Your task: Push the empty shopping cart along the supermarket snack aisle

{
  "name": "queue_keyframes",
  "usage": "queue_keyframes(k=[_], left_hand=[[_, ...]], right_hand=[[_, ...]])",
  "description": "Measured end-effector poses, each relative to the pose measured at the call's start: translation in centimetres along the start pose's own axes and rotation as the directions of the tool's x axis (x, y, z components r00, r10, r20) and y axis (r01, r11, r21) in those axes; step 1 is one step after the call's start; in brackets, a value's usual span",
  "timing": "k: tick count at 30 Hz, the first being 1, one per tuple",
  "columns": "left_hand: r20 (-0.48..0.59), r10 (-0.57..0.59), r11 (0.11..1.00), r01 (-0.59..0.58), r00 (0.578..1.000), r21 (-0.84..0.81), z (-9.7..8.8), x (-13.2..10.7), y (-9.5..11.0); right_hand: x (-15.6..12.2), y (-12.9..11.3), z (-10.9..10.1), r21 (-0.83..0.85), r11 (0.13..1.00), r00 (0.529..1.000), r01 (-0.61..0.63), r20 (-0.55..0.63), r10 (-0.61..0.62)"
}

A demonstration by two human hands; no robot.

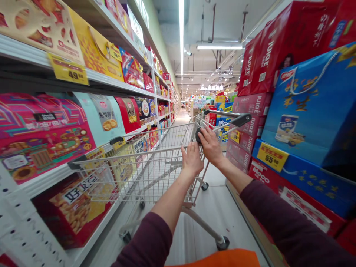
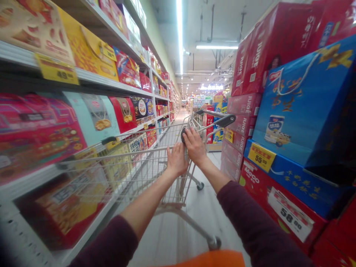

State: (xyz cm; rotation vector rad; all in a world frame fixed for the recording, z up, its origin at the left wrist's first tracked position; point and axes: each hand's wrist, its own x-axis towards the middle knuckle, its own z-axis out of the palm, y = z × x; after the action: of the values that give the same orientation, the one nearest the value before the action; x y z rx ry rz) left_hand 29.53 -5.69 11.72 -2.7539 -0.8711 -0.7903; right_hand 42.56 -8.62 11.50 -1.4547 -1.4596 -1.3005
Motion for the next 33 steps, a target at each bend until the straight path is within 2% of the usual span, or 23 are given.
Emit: queue_keyframes(k=[3, 9, 12, 16, 19, 22, 26, 30, 33], left_hand=[[0.006, 0.038, 0.999, -0.038, 0.999, 0.036, 0.0, -0.2, -0.6], [-0.039, 0.037, 0.998, -0.035, 0.999, 0.050, 0.9, -0.4, -1.0], [-0.047, 0.022, 0.999, -0.020, 0.999, 0.045, 1.3, -0.4, -0.6], [-0.042, 0.013, 0.999, -0.012, 0.999, 0.032, 1.4, -0.5, -0.3], [-0.053, -0.001, 1.000, 0.003, 0.999, 0.019, 1.2, -0.5, -0.4], [-0.075, 0.008, 1.000, -0.007, 0.997, 0.011, 0.9, -0.4, -0.6], [-0.117, 0.050, 0.998, -0.047, 0.992, 0.030, 1.1, 0.3, -0.5], [-0.145, 0.050, 0.998, -0.043, 0.988, 0.051, 2.2, 0.7, -0.4], [-0.149, 0.054, 0.998, -0.049, 0.987, 0.033, 2.6, 0.6, -0.6]], right_hand=[[0.1, -0.2, 0.3, 0.012, 0.999, 0.998, 0.039, 0.050, -0.040], [0.3, 4.1, -2.3, -0.029, 1.000, 0.997, -0.011, -0.076, 0.008], [0.6, 5.0, -3.2, -0.089, 0.993, 0.993, -0.082, -0.091, 0.074], [1.0, 3.0, -2.8, -0.138, 0.984, 0.994, -0.110, -0.043, 0.105], [0.9, 0.9, -1.6, -0.151, 0.987, 0.998, -0.055, -0.029, 0.052], [0.5, 0.3, -0.6, -0.145, 0.989, 0.999, 0.008, -0.039, -0.014], [0.4, 2.5, -1.2, -0.137, 0.991, 0.997, 0.009, -0.074, -0.019], [0.9, 5.5, -3.0, -0.152, 0.985, 0.984, -0.078, -0.169, 0.052], [1.1, 5.7, -3.3, -0.163, 0.983, 0.981, -0.088, -0.184, 0.057]])
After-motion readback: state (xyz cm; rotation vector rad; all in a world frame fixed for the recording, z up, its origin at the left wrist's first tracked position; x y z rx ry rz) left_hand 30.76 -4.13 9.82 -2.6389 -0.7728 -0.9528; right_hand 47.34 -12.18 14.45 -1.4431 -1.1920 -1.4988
